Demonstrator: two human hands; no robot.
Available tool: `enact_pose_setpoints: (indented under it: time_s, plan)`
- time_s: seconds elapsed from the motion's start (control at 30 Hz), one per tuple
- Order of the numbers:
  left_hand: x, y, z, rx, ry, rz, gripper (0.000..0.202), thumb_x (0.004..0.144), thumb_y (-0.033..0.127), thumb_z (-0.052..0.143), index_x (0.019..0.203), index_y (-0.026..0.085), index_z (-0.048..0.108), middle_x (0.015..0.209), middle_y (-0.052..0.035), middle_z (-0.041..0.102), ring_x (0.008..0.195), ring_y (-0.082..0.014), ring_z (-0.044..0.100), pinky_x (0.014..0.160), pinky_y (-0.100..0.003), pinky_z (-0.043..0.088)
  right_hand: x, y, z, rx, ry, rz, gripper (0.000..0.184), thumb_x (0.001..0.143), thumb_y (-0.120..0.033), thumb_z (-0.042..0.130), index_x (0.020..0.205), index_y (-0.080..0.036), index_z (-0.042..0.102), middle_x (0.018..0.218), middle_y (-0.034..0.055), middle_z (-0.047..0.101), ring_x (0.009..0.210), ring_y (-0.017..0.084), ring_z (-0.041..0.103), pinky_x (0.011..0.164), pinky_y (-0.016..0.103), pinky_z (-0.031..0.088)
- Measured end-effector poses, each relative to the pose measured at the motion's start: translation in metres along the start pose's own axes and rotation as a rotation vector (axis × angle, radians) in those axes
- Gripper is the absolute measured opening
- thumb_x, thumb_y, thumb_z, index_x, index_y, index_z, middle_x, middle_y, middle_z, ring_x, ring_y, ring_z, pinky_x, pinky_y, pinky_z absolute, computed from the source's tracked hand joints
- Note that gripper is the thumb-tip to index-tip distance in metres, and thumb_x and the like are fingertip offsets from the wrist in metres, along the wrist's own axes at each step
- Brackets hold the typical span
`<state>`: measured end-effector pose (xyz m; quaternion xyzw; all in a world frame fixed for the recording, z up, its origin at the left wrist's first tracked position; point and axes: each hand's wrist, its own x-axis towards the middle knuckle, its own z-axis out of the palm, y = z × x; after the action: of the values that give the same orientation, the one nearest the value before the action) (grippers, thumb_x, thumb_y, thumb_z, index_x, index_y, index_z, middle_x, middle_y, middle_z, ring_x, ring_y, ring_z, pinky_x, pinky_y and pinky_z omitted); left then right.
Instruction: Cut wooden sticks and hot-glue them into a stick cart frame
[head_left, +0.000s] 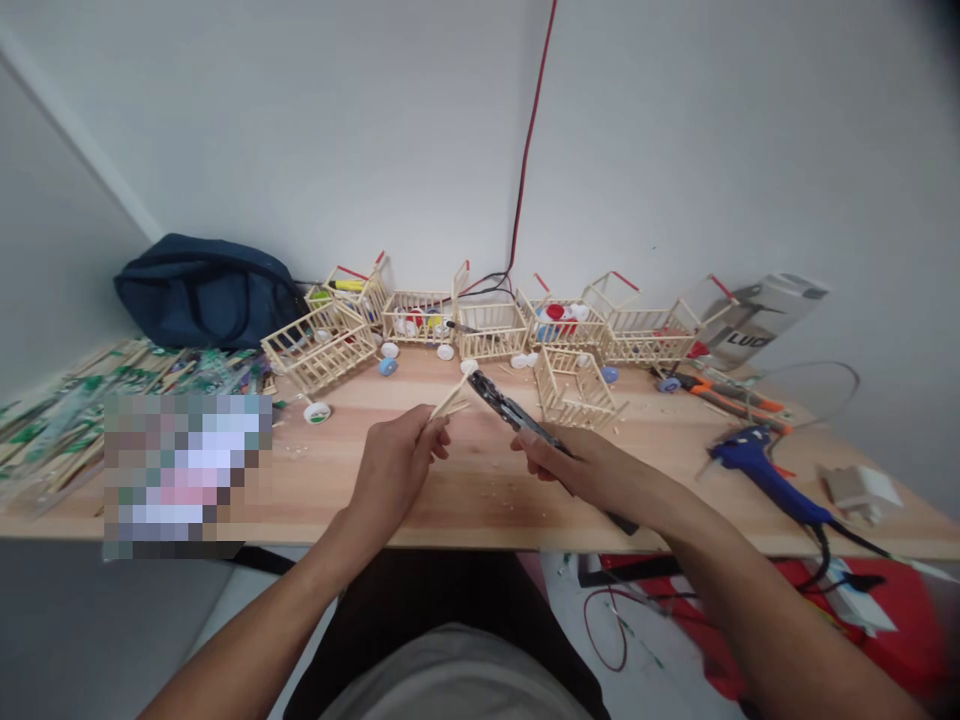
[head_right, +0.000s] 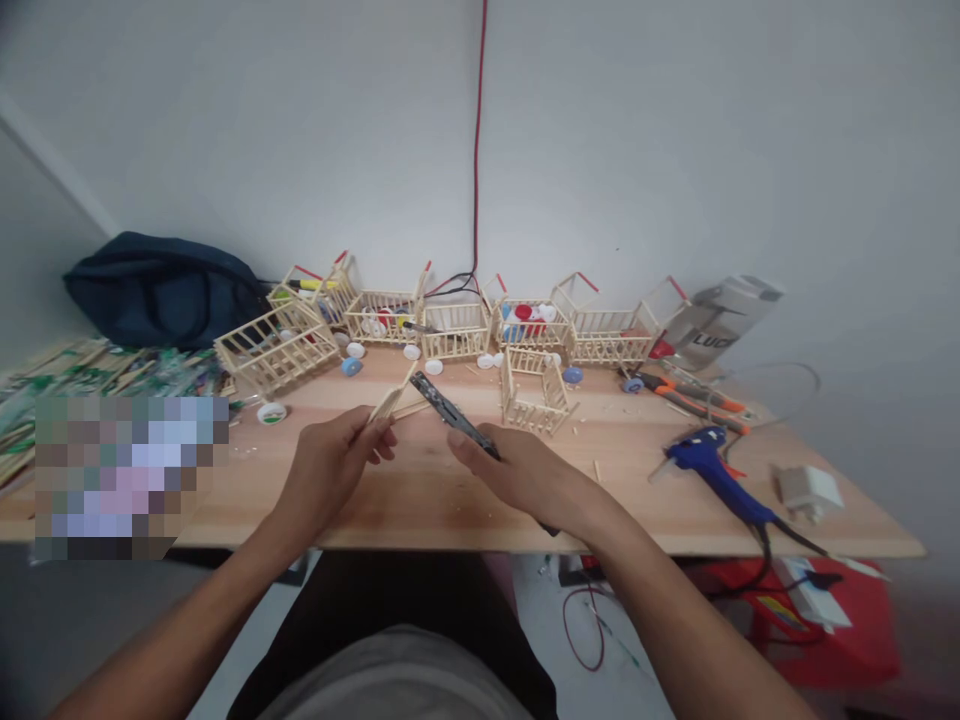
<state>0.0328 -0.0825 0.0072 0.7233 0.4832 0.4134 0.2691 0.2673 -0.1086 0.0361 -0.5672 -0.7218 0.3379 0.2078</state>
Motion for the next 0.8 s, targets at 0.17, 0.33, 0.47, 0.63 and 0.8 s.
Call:
enact_pose_setpoints:
  time_s: [0.17,0.33,0.47,0.63,0.8]
  plan:
    - [-0.004,-0.005,-0.001,0.133,0.043,0.060,0.024,0.093,0.028,0.050,0.072,0.021,0.060,0.060,0.0007,0.065,0.056,-0.0139,0.060,0.062,-0.022,0.040,0.003,-0.007,0.003,0.007,-0.025,0.003,0.059,0.089,-0.071,0.035,0.078,-0.020,0.063,0.064,0.0032,0.057,0.057,0.016,0.048,0.049,0.027,0.031]
    - [-0.007,-0.008,0.001,0.219,0.060,0.085,0.021,0.093,0.024,0.048,0.076,0.020,0.060,0.063,0.0001,0.066,0.057,-0.0143,0.062,0.061,-0.023,0.039,0.004,-0.011,0.008,-0.007,-0.030,0.034,0.062,0.086,-0.074,0.036,0.075,-0.019,0.063,0.063,0.0043,0.058,0.056,0.017,0.049,0.048,0.028,0.032]
    - [-0.008,-0.009,0.005,0.372,0.046,0.099,0.016,0.092,0.016,0.046,0.085,0.019,0.060,0.071,-0.0004,0.069,0.066,-0.0150,0.066,0.064,-0.023,0.041,0.006,-0.010,0.011,-0.036,-0.073,0.064,0.069,0.088,-0.076,0.028,0.091,-0.018,0.065,0.073,0.0062,0.062,0.065,0.018,0.054,0.052,0.028,0.035]
    - [-0.012,-0.006,0.010,0.607,-0.037,0.070,0.022,0.091,0.010,0.043,0.102,0.017,0.061,0.089,-0.0032,0.073,0.078,-0.0173,0.069,0.065,-0.026,0.045,0.007,-0.012,0.013,-0.057,-0.116,0.062,0.068,0.090,-0.075,0.025,0.092,-0.017,0.062,0.077,0.0055,0.062,0.071,0.018,0.056,0.059,0.029,0.037]
    - [-0.017,-0.003,0.013,0.751,-0.073,0.101,0.025,0.093,0.009,0.045,0.110,0.017,0.060,0.096,-0.0048,0.073,0.085,-0.0200,0.070,0.066,-0.028,0.048,0.008,-0.014,0.016,-0.057,-0.085,0.067,0.068,0.090,-0.074,0.023,0.091,-0.017,0.061,0.073,0.0043,0.059,0.068,0.018,0.054,0.059,0.030,0.036]
